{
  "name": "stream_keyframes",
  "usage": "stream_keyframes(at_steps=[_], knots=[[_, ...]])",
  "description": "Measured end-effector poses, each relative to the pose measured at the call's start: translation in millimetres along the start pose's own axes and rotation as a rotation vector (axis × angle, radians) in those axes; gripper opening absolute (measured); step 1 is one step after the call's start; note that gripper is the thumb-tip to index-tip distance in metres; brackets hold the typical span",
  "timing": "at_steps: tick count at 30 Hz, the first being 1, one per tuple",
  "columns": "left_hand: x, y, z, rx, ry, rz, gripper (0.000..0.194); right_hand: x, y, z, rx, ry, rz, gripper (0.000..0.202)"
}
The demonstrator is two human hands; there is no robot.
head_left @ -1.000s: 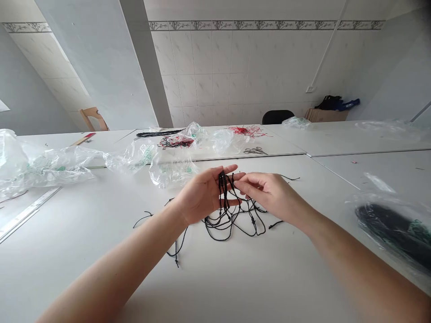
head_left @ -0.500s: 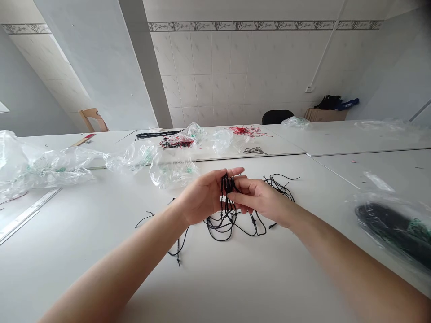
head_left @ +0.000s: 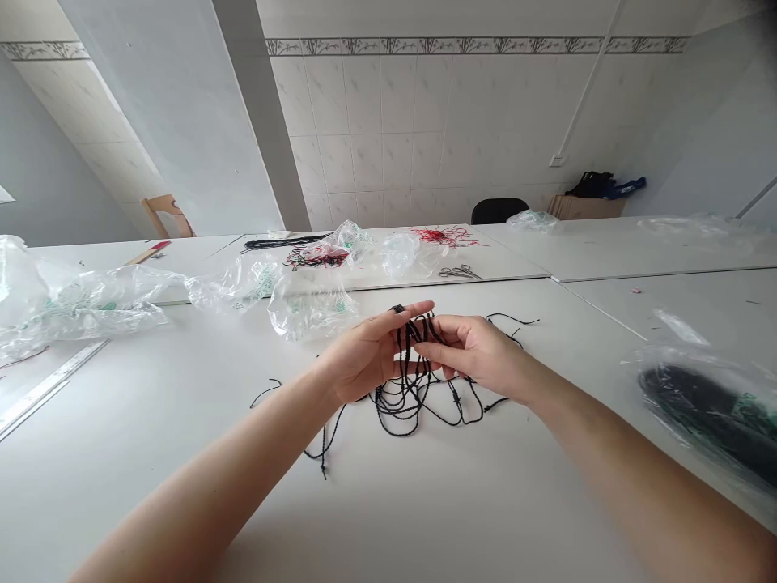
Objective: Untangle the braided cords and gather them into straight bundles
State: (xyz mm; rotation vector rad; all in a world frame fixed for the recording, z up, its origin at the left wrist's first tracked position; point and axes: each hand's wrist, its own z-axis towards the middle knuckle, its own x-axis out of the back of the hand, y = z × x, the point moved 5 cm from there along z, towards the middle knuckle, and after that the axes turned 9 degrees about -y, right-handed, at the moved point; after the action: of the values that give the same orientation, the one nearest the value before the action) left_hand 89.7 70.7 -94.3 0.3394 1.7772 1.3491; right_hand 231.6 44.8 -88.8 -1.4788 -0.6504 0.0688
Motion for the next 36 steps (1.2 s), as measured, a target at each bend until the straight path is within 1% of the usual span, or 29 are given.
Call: stream_keyframes(at_steps=[3, 7, 9, 15, 20, 24, 29, 32, 36], knots=[[2.9, -0.4, 0.5, -0.02, 0.05, -0.008, 0.031, 3.9, 2.8, -0.5, -0.002, 0.018, -0.073, 0.031], [3.9, -0.3, 0.2, -0.053, 0.077, 0.009, 0.027, 9.2, 7.5, -2.6, -0.024, 0.05, -0.191, 0.04], [5.1, -0.3, -0.2, -0.062, 0.079, 0.02, 0.028, 11.7, 7.6, -4.5, -0.031, 0.066, -0.22, 0.042], [8.8, 0.0, -0.1, -0.078, 0.065, 0.046, 0.032, 17.1, 2.8, -8.8, -0.021, 0.123, -0.241, 0.037], [6.6, 1.5, 0.0, -0.075, 0.074, 0.045, 0.025, 15.7, 4.9, -7.1, -0.007, 0.111, -0.27, 0.038], [4.5, 2.9, -0.6, -0.088, 0.052, 0.042, 0.019, 15.9, 7.6, -5.6, -0.023, 0.113, -0.292, 0.041], [6.5, 3.0, -0.9, -0.091, 0.056, 0.04, 0.021, 17.4, 5.0, -7.8, -0.011, 0.098, -0.335, 0.045], [7.8, 2.9, -0.6, -0.081, 0.071, 0.038, 0.024, 18.9, 2.5, -9.8, -0.013, 0.112, -0.338, 0.048], [7.8, 3.5, -0.4, -0.079, 0.07, 0.041, 0.027, 18.1, 1.6, -8.2, 0.013, 0.129, -0.271, 0.042]])
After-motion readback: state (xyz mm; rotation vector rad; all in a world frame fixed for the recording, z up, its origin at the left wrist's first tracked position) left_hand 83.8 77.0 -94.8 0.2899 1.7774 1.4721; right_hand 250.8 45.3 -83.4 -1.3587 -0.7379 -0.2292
